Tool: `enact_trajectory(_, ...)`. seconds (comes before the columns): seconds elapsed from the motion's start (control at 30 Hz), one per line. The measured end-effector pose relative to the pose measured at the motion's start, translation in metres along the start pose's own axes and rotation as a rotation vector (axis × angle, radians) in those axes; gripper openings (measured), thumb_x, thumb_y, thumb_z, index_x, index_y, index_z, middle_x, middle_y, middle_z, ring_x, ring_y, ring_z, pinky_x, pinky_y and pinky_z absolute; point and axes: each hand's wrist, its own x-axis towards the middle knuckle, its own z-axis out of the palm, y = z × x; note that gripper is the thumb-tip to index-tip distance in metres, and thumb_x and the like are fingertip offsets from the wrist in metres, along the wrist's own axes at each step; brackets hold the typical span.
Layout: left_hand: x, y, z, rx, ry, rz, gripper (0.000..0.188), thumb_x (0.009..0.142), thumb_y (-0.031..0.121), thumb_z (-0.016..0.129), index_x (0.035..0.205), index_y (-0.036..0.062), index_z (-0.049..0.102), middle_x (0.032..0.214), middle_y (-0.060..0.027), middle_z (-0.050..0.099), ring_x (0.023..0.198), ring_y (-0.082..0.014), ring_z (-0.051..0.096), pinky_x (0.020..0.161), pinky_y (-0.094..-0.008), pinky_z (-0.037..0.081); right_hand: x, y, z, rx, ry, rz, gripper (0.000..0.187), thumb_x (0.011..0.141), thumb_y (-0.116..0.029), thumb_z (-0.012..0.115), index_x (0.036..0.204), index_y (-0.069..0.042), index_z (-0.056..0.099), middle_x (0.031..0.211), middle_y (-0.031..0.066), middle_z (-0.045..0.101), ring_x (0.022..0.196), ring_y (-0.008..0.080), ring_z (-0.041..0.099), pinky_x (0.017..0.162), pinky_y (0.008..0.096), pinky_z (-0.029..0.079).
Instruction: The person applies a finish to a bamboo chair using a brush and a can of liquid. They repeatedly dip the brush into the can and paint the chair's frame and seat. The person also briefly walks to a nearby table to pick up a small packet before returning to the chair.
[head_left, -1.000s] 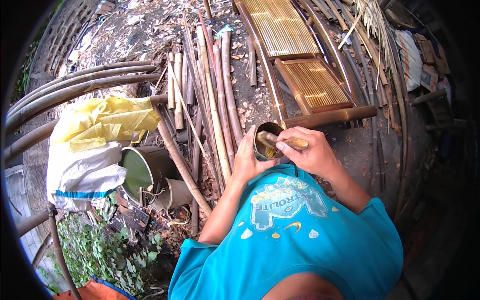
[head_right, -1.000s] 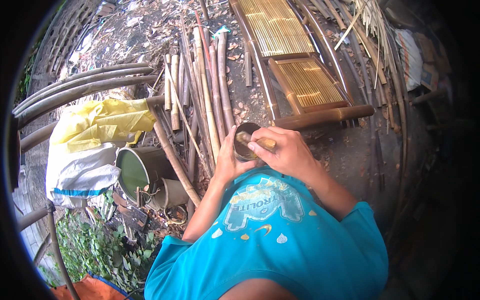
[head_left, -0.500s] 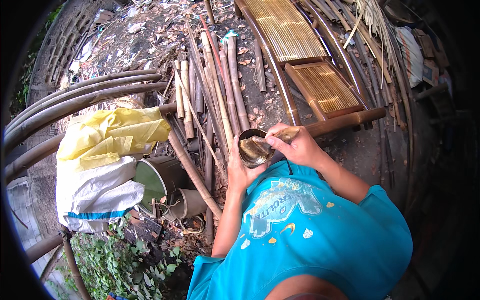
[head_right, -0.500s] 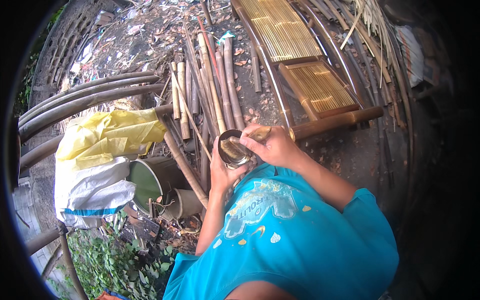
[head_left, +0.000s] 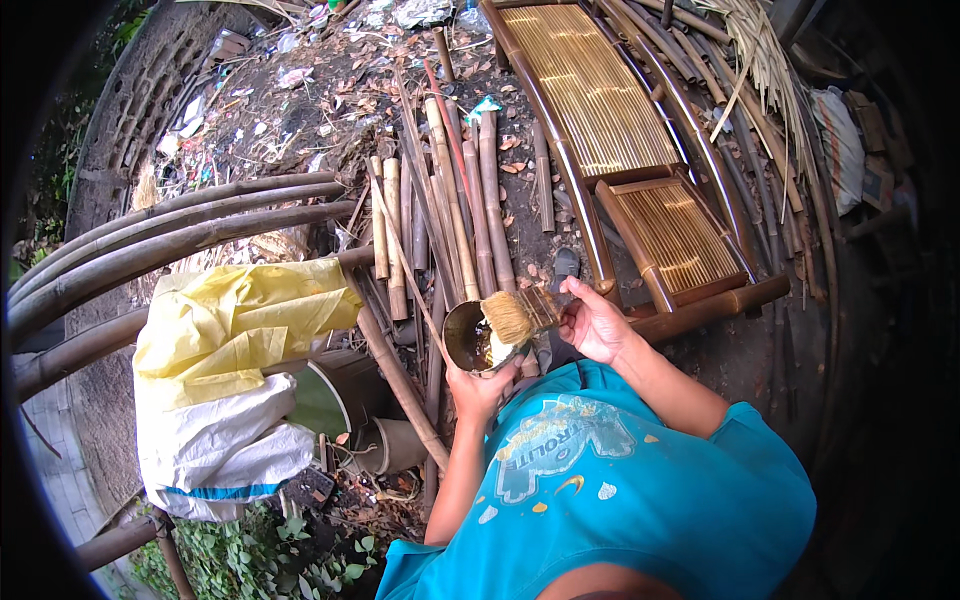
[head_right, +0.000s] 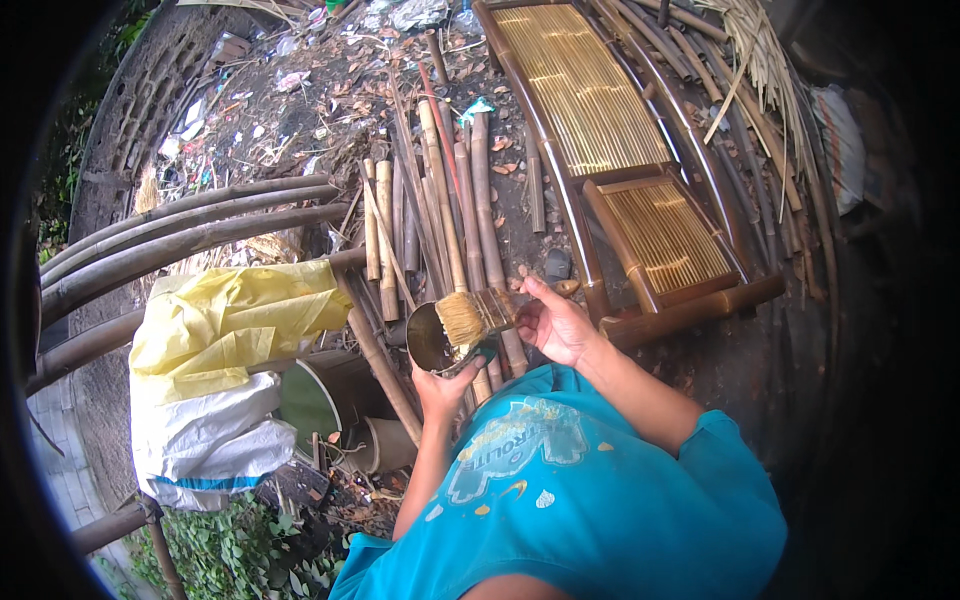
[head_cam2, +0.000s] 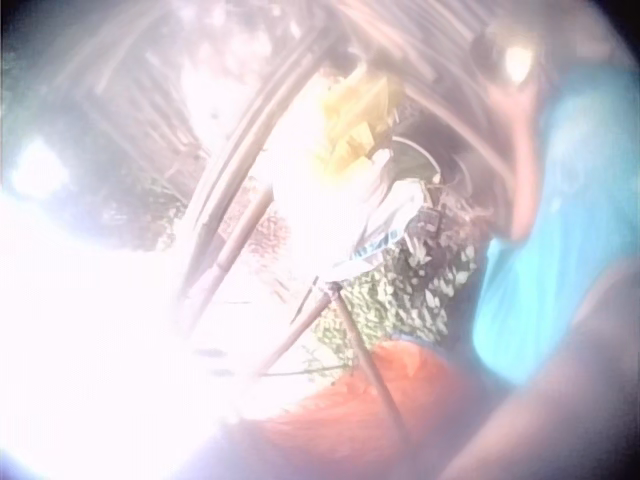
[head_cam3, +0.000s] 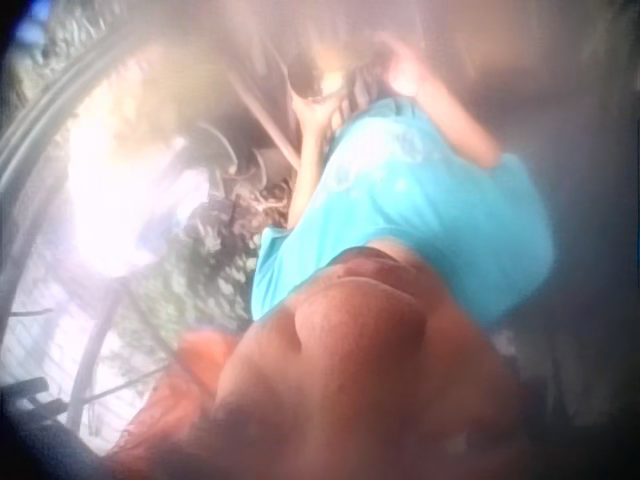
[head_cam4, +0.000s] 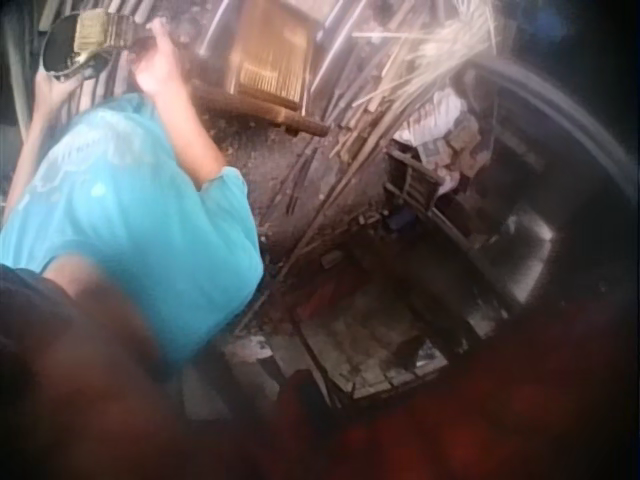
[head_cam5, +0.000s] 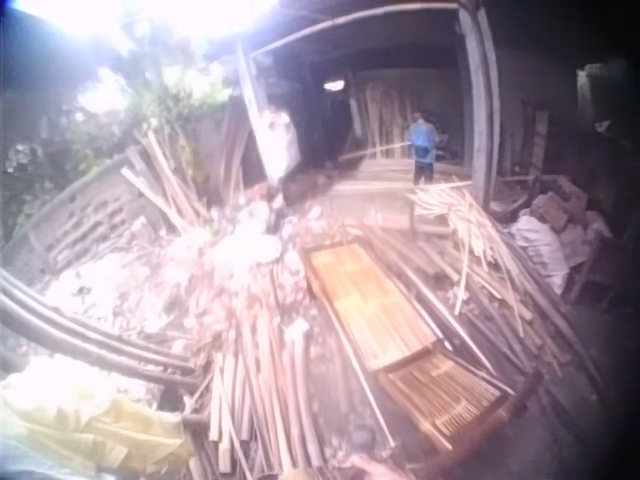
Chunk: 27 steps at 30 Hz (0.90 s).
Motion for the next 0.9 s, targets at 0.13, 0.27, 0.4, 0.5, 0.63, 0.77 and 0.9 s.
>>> enact_trajectory(0.13,0.062,-0.012,0.025,-0.054,0.023,0.027,0.084,0.060,0.013,0.090,0.130,-0.0011,0.045,0.117,-0.0133,0.064,0.105,-0.0220,0.064,0.094,-0.0356,0.051,0.035,-0.047,-0.005,0.126,-0.054,-0.022,0.030,0.095,-0.036,0.065,0.115,-0.015,0.063,0.090,0.0056,0.067,0.073,0.0128,0.064,0.065,0.0249,0.055)
enact_trajectory(0.27,0.131,-0.003,0.049,-0.059,-0.041,-0.040,0.075,0.061,0.008,0.089,0.124,-0.0023,0.051,0.114,-0.0117,0.065,0.102,-0.0215,0.064,0.093,-0.0358,0.051,0.089,-0.102,-0.054,0.177,-0.048,-0.138,0.033,0.094,-0.033,0.065,0.118,-0.010,0.063,0.094,0.0054,0.068,0.081,0.0145,0.065,0.072,0.0273,0.056)
enact_trajectory(0.4,0.201,-0.004,0.074,-0.023,-0.019,-0.039,0.070,0.062,0.006,0.087,0.124,-0.0029,0.054,0.115,-0.0106,0.064,0.103,-0.0203,0.063,0.094,-0.0358,0.051,0.151,-0.170,-0.110,0.025,0.011,-0.273,0.031,0.096,-0.023,0.064,0.121,-0.005,0.060,0.103,0.0071,0.067,0.089,0.0155,0.065,0.080,0.0292,0.055)
enact_trajectory(0.5,0.246,-0.011,0.085,-0.054,0.040,-0.088,0.072,0.060,0.004,0.086,0.123,-0.0032,0.053,0.115,-0.0109,0.063,0.103,-0.0220,0.062,0.094,-0.0369,0.050,0.193,-0.221,-0.137,-0.111,0.198,-0.353,0.027,0.096,-0.015,0.063,0.121,-0.004,0.059,0.104,0.0066,0.066,0.090,0.0138,0.065,0.083,0.0273,0.055)
enact_trajectory(0.63,0.302,-0.018,0.090,-0.038,0.071,-0.111,0.074,0.060,0.003,0.085,0.125,-0.0038,0.051,0.115,-0.0114,0.062,0.104,-0.0227,0.061,0.095,-0.0378,0.050,0.243,-0.272,-0.165,-0.480,0.363,-0.313,0.029,0.091,-0.015,0.070,0.116,-0.003,0.064,0.106,0.0078,0.068,0.096,0.0141,0.065,0.085,0.0277,0.053)
enact_trajectory(0.77,0.347,-0.030,0.098,-0.113,0.119,-0.067,0.080,0.062,0.004,0.086,0.131,-0.0033,0.047,0.122,-0.0125,0.058,0.109,-0.0236,0.059,0.098,-0.0392,0.049,0.285,-0.295,-0.183,-1.275,0.367,-0.382,0.024,0.085,-0.018,0.075,0.105,-0.005,0.072,0.109,0.0102,0.071,0.099,0.0202,0.067,0.088,0.0333,0.052)
enact_trajectory(0.9,0.385,-0.067,0.102,-0.128,0.172,-0.063,0.077,0.066,0.008,0.087,0.131,-0.0045,0.047,0.121,-0.0129,0.059,0.107,-0.0237,0.060,0.096,-0.0397,0.050,0.324,-0.293,-0.196,-1.592,0.209,-0.098,0.029,0.082,-0.021,0.076,0.106,-0.006,0.071,0.098,0.0164,0.072,0.096,0.0288,0.069,0.086,0.0362,0.052)
